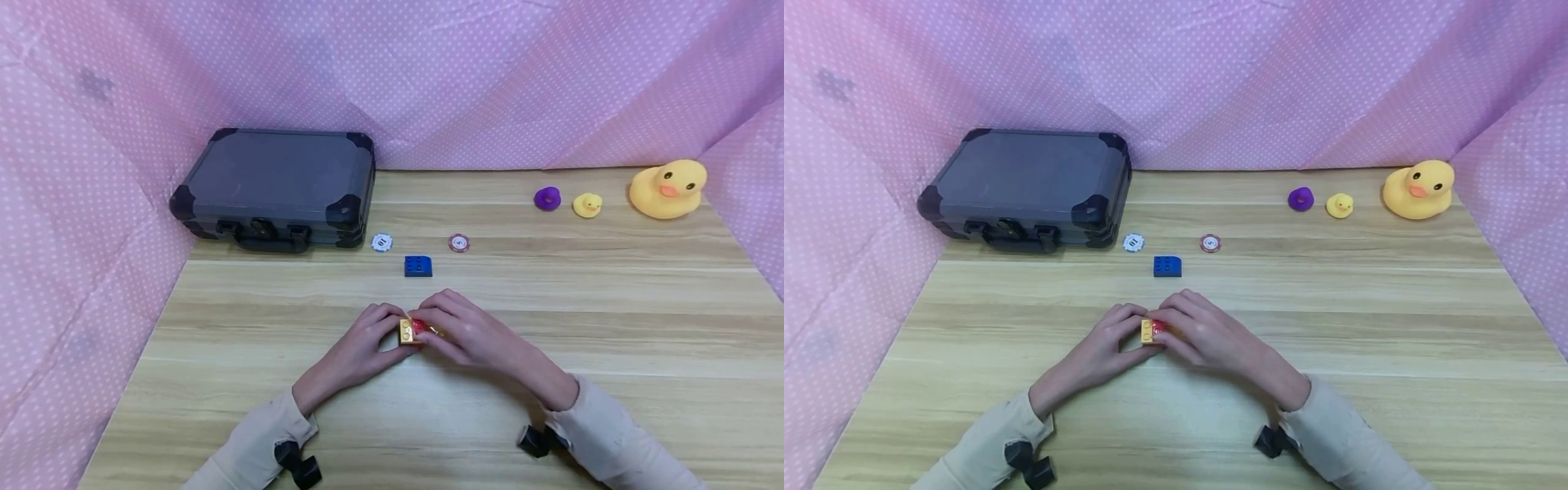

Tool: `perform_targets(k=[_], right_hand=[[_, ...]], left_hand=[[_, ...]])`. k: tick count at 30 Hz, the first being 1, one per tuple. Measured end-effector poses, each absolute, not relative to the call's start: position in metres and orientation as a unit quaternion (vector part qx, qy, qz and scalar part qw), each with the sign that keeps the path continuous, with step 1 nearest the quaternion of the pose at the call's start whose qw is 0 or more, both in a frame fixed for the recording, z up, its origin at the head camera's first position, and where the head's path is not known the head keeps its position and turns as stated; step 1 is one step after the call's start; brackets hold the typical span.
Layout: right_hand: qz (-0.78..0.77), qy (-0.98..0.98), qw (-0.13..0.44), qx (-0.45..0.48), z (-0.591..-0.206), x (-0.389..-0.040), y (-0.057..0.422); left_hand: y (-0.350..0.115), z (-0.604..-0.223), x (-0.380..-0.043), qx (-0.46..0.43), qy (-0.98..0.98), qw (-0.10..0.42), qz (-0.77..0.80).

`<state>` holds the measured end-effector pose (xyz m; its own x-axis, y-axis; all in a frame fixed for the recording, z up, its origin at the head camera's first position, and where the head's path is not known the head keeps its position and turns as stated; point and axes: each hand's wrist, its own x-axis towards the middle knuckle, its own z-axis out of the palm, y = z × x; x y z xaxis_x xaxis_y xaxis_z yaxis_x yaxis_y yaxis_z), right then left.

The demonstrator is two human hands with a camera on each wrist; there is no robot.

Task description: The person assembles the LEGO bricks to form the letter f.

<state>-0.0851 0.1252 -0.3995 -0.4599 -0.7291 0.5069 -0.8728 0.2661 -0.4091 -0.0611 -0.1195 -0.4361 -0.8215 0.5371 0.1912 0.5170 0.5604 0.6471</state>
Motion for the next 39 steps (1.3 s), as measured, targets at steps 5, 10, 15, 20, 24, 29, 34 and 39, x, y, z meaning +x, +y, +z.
perform_targets(k=[5, 10, 15, 20, 24, 29, 34, 39], right_hand=[[0.332, -0.784, 0.116, 0.512, -0.4003, -0.0844, 0.1234], [0.344, -0.791, 0.108, 0.494, -0.4013, -0.0821, 0.1239], [0.341, -0.799, 0.103, 0.484, -0.4019, -0.0814, 0.1235], [0.342, -0.808, 0.096, 0.470, -0.4030, -0.0805, 0.1243], [0.347, -0.809, 0.083, 0.468, -0.4030, -0.0804, 0.1247], [0.352, -0.809, 0.074, 0.466, -0.4039, -0.0800, 0.1250], [0.355, -0.809, 0.082, 0.461, -0.4056, -0.0783, 0.1250], [0.365, -0.812, 0.081, 0.448, -0.4065, -0.0766, 0.1257]], left_hand=[[-0.1196, -0.4356, -0.0604, 0.299, 0.882, 0.008, 0.363], [-0.1191, -0.4353, -0.0609, 0.299, 0.882, 0.014, 0.364], [-0.1190, -0.4346, -0.0609, 0.294, 0.885, 0.014, 0.362], [-0.1190, -0.4351, -0.0603, 0.296, 0.883, 0.015, 0.364], [-0.1195, -0.4350, -0.0602, 0.294, 0.883, 0.015, 0.365], [-0.1195, -0.4352, -0.0607, 0.292, 0.884, 0.019, 0.364], [-0.1188, -0.4347, -0.0605, 0.292, 0.885, 0.020, 0.363], [-0.1183, -0.4361, -0.0608, 0.293, 0.885, 0.021, 0.360]])
